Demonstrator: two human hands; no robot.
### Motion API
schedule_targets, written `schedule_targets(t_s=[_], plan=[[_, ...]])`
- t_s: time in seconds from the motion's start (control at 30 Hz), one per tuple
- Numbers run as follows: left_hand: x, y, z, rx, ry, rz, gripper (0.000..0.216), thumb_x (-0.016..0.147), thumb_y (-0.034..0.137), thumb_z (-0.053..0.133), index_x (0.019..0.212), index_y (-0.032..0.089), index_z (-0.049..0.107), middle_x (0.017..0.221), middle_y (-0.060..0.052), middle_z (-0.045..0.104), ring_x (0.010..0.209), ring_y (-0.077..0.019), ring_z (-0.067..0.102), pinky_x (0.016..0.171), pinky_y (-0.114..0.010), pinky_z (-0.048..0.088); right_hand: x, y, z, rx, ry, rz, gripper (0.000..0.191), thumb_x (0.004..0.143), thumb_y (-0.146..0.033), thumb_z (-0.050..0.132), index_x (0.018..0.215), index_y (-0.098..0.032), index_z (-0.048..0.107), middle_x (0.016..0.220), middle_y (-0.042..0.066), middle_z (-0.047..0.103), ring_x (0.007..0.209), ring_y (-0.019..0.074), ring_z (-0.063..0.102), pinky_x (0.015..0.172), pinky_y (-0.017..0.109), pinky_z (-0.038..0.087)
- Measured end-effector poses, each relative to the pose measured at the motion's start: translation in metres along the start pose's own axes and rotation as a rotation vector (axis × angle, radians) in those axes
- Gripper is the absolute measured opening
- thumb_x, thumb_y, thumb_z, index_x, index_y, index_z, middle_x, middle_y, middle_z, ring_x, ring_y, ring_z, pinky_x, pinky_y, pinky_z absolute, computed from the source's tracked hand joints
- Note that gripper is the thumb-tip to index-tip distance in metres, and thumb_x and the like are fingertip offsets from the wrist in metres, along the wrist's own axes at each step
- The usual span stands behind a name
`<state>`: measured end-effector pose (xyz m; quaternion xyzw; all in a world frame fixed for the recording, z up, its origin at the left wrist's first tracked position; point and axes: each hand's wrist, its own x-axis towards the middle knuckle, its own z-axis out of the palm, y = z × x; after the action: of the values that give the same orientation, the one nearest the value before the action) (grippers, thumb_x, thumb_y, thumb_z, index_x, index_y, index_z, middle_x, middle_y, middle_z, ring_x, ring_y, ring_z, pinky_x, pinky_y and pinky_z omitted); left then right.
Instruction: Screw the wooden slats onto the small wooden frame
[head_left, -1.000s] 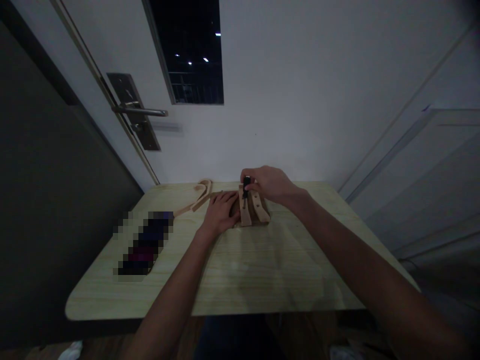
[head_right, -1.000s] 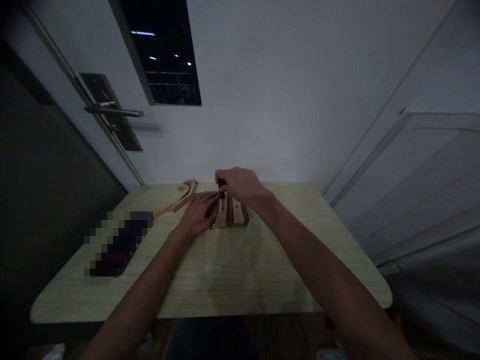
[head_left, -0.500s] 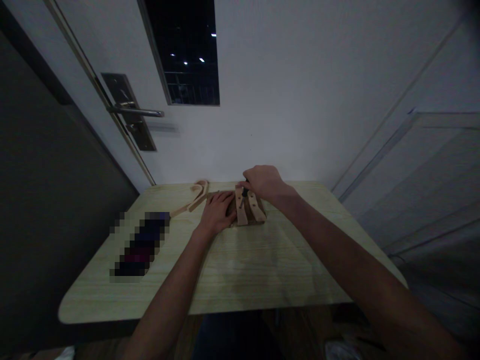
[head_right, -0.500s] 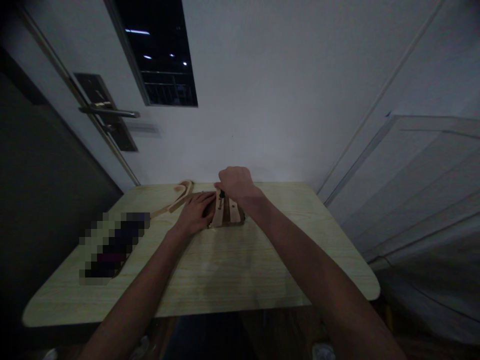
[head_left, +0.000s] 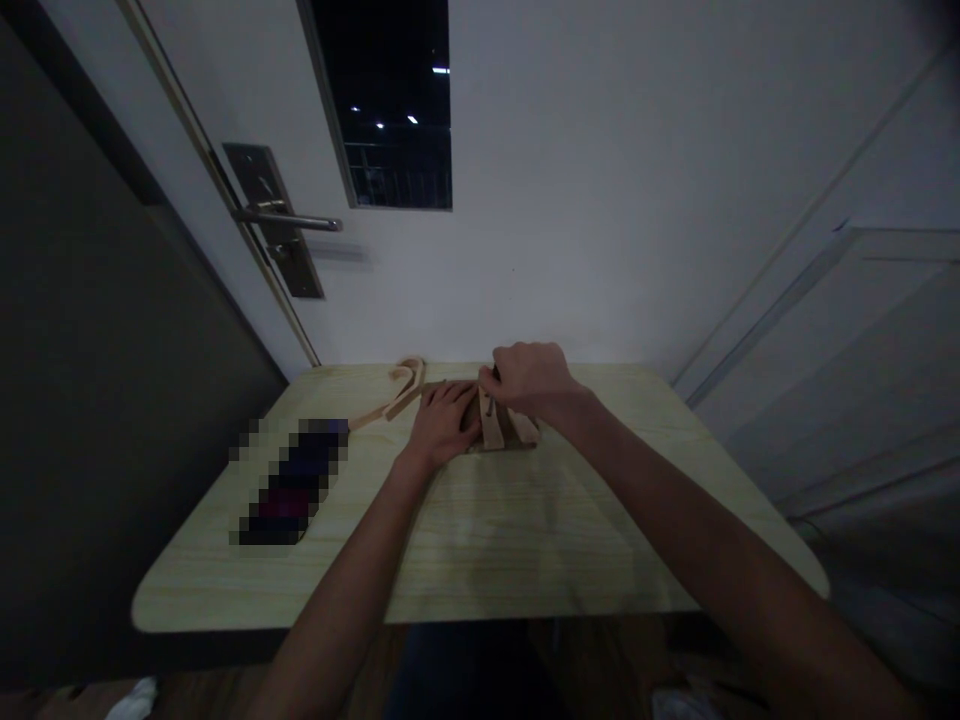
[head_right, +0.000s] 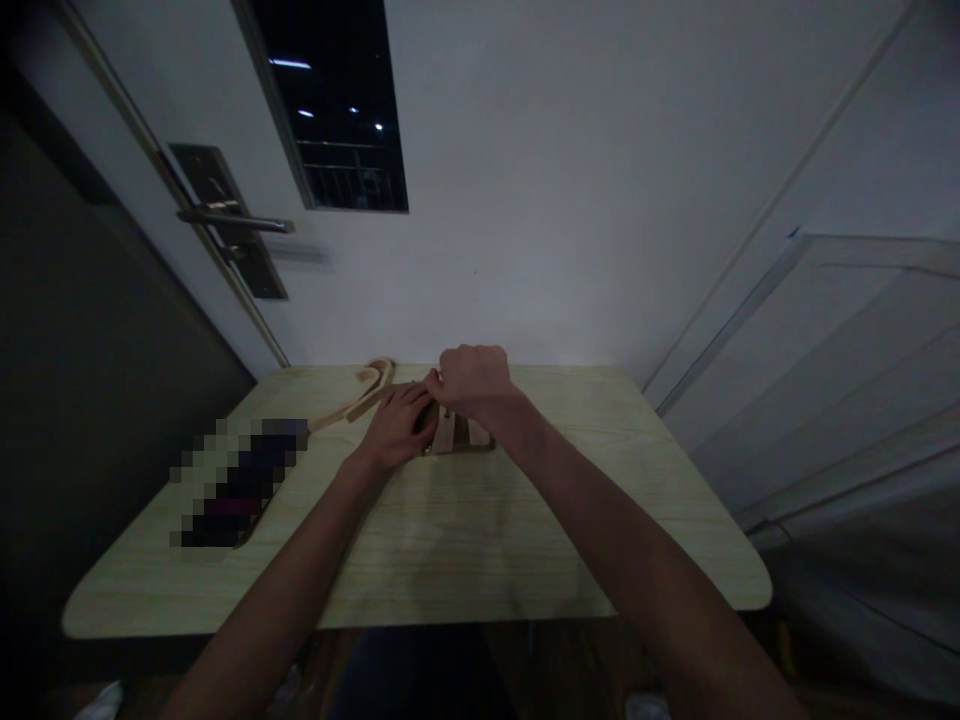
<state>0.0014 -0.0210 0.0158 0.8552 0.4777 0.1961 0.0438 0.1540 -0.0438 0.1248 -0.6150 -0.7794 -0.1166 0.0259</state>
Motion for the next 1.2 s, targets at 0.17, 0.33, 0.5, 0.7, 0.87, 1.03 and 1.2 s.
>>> schedule_targets(t_s=[0.17,0.33,0.5,0.7,0.87,1.03,1.2], plan=[[0.0,-0.002,0.002,-0.006,0.009,-0.001,0.052,0.087,0.03,0.052,0.137,0.019,0.056,0.144,-0.009,0.055,0.135,-0.0289,0.046,0.117,-0.048,0.031,0.002,0.001,-0.014,0.001,-0.091,-0.041,0.04,0.098,-0.033,0.038,0.112,-0.014,0.07,0.109,0.019,0.072,0.101,0.0283,0.07,0.077,0.035,0.049],[0.0,-0.001,0.002,0.003,0.007,-0.002,0.054,0.087,0.031,0.052,0.138,0.014,0.055,0.144,-0.011,0.055,0.134,-0.0296,0.047,0.117,-0.048,0.031,0.005,0.0,-0.021,0.016,-0.136,-0.034,0.038,0.097,-0.038,0.046,0.111,-0.014,0.072,0.108,0.019,0.073,0.102,0.0259,0.07,0.08,0.032,0.051],[0.0,-0.002,0.003,0.001,0.022,0.015,0.055,0.087,0.032,0.052,0.139,0.013,0.055,0.144,-0.013,0.055,0.134,-0.0313,0.047,0.116,-0.049,0.031,0.008,-0.001,-0.02,0.047,-0.136,-0.006,0.042,0.097,-0.045,0.048,0.11,-0.013,0.073,0.106,0.019,0.073,0.103,0.0271,0.069,0.082,0.033,0.051],[0.001,-0.005,0.006,-0.021,0.041,0.036,0.055,0.087,0.034,0.052,0.138,0.013,0.056,0.144,-0.012,0.055,0.134,-0.0324,0.048,0.115,-0.051,0.033,0.012,0.003,-0.004,0.075,-0.059,0.093,0.046,0.101,-0.045,0.038,0.11,-0.013,0.069,0.107,0.02,0.072,0.104,0.0284,0.069,0.083,0.036,0.05],[0.002,-0.006,0.006,-0.009,0.043,0.046,0.053,0.086,0.033,0.052,0.136,0.016,0.057,0.143,-0.012,0.056,0.133,-0.0322,0.048,0.115,-0.052,0.033,0.009,0.004,0.006,0.165,-0.068,-0.017,0.04,0.102,-0.039,0.031,0.125,-0.016,0.056,0.107,0.016,0.072,0.096,0.0261,0.069,0.074,0.033,0.048],[0.001,-0.004,0.004,0.009,0.027,0.027,0.051,0.087,0.033,0.053,0.134,0.014,0.059,0.142,-0.013,0.057,0.135,-0.032,0.047,0.115,-0.051,0.032,0.006,0.006,0.001,0.262,-0.121,-0.097,0.039,0.101,-0.042,0.029,0.112,-0.019,0.058,0.104,0.015,0.072,0.089,0.0261,0.068,0.068,0.032,0.043],[0.001,-0.002,0.002,-0.015,0.021,0.009,0.052,0.087,0.032,0.053,0.137,0.015,0.057,0.144,-0.011,0.056,0.134,-0.0306,0.047,0.115,-0.05,0.033,0.009,0.017,0.006,0.356,-0.097,-0.145,0.032,0.101,-0.036,0.031,0.115,-0.017,0.054,0.094,0.011,0.072,0.077,0.0197,0.063,0.062,0.028,0.036]])
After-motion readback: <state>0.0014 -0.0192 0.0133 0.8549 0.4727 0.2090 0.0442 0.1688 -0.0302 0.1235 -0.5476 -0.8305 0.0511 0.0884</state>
